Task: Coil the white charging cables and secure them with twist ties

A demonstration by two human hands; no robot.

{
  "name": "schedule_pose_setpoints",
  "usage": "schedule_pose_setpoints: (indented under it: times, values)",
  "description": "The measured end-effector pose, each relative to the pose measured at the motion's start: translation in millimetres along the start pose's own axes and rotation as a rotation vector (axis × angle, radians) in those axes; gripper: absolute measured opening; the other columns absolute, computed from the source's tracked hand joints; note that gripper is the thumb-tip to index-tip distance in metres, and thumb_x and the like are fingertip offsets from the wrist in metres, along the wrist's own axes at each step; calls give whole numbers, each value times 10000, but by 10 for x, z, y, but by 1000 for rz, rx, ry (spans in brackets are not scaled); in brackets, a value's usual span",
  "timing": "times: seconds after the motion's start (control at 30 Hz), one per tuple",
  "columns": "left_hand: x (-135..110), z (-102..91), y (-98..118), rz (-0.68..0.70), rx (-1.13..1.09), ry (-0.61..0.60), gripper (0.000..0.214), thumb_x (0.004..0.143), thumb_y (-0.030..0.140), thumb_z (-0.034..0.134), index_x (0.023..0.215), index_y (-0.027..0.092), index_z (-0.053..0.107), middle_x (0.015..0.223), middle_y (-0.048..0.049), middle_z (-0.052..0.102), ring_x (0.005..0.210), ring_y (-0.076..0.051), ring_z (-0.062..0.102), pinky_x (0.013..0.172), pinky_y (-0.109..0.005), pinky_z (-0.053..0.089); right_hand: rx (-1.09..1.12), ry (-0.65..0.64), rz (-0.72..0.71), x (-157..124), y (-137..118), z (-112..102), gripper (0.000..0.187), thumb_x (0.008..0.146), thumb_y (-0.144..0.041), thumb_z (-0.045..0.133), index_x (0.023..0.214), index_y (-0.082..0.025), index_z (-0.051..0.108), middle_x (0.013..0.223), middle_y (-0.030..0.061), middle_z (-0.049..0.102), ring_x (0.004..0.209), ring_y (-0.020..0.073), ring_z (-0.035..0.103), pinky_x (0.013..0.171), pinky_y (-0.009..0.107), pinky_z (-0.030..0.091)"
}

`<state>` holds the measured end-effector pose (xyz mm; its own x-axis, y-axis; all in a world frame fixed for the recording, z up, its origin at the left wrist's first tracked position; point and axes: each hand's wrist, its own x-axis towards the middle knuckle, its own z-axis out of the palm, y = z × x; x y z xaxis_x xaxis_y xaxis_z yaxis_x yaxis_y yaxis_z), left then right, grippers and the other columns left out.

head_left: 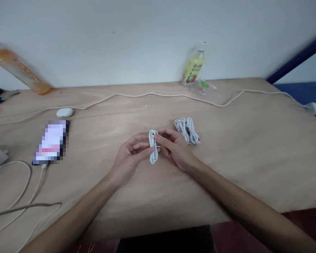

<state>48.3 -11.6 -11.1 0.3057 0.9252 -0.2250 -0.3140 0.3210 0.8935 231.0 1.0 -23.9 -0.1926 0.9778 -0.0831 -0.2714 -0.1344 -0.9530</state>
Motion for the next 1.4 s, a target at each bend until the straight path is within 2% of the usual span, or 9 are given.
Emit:
schedule_pose_setpoints:
  times: [0.07, 0.17, 0.3, 0.47, 0.6, 0.93, 1.07, 1.23, 1.4]
  values:
    - [4, -3, 5, 23, -22, 45, 434, 745, 270, 1020, 1100, 174, 789, 934, -59, 887, 913, -225, 846, 904, -318, 618, -36, 17, -28, -10, 0, 4, 434, 847, -593, 882, 1032, -223, 751, 759, -51, 650, 470, 53, 378, 417, 243, 276]
    - [13, -5, 22, 38, -85, 84, 452, 707, 257, 1042, 1077, 167, 798, 910, -53, 884, 899, -224, 848, 880, -305, 624, -119, 49, -109, -38, 1, 7, 370, 876, -550, 860, 1022, -231, 742, 810, -27, 699, 508, 77, 449, 426, 245, 314]
    - [27, -3, 40, 28, -151, 90, 446, 689, 250, 1053, 1051, 149, 811, 892, -67, 882, 882, -236, 851, 851, -309, 639, -320, 68, -253, -84, 2, 2, 182, 980, -421, 776, 984, -242, 739, 726, -37, 664, 548, 111, 479, 496, 271, 366]
    - [35, -3, 46, 20, -198, 108, 410, 692, 230, 1050, 1015, 142, 813, 878, -73, 879, 884, -240, 854, 826, -295, 639, -579, 66, -471, -92, 21, -41, 29, 1020, -264, 743, 996, -250, 749, 860, -18, 676, 615, 120, 515, 588, 293, 437]
    - [37, -2, 51, 25, -206, 103, 408, 690, 223, 1049, 1015, 139, 818, 875, -74, 878, 874, -231, 853, 814, -283, 640, -741, 49, -598, -76, 46, -79, 49, 1045, -206, 722, 1026, -243, 747, 899, -9, 685, 645, 125, 535, 613, 286, 458]
    - [47, -5, 33, 19, -196, 96, 413, 688, 241, 1051, 1022, 163, 821, 840, -49, 871, 830, -221, 850, 807, -291, 643, -898, 39, -726, -62, 45, -129, 110, 1110, -199, 641, 1046, -236, 722, 958, 17, 725, 689, 149, 566, 659, 304, 483]
    - [44, -19, 17, 28, -167, 91, 428, 688, 252, 1051, 1036, 168, 817, 835, -38, 867, 822, -207, 844, 821, -285, 636, -924, 21, -728, -56, 46, -142, 125, 1117, -190, 619, 1035, -234, 704, 947, 19, 723, 735, 169, 591, 718, 318, 500]
    - [26, -27, -9, 84, -76, 118, 422, 724, 273, 1029, 1069, 185, 801, 920, -42, 880, 882, -206, 842, 886, -302, 628, -886, -2, -612, -63, 18, -140, 145, 1111, -191, 613, 1002, -237, 697, 842, -6, 680, 678, 166, 569, 725, 324, 492]
    - [11, -50, -38, 151, 40, 127, 361, 789, 280, 982, 1079, 195, 786, 1005, -57, 884, 915, -211, 832, 845, -306, 632, -765, -58, -491, -55, -32, -123, 163, 1106, -220, 606, 965, -236, 686, 827, -19, 671, 635, 147, 566, 692, 311, 478]
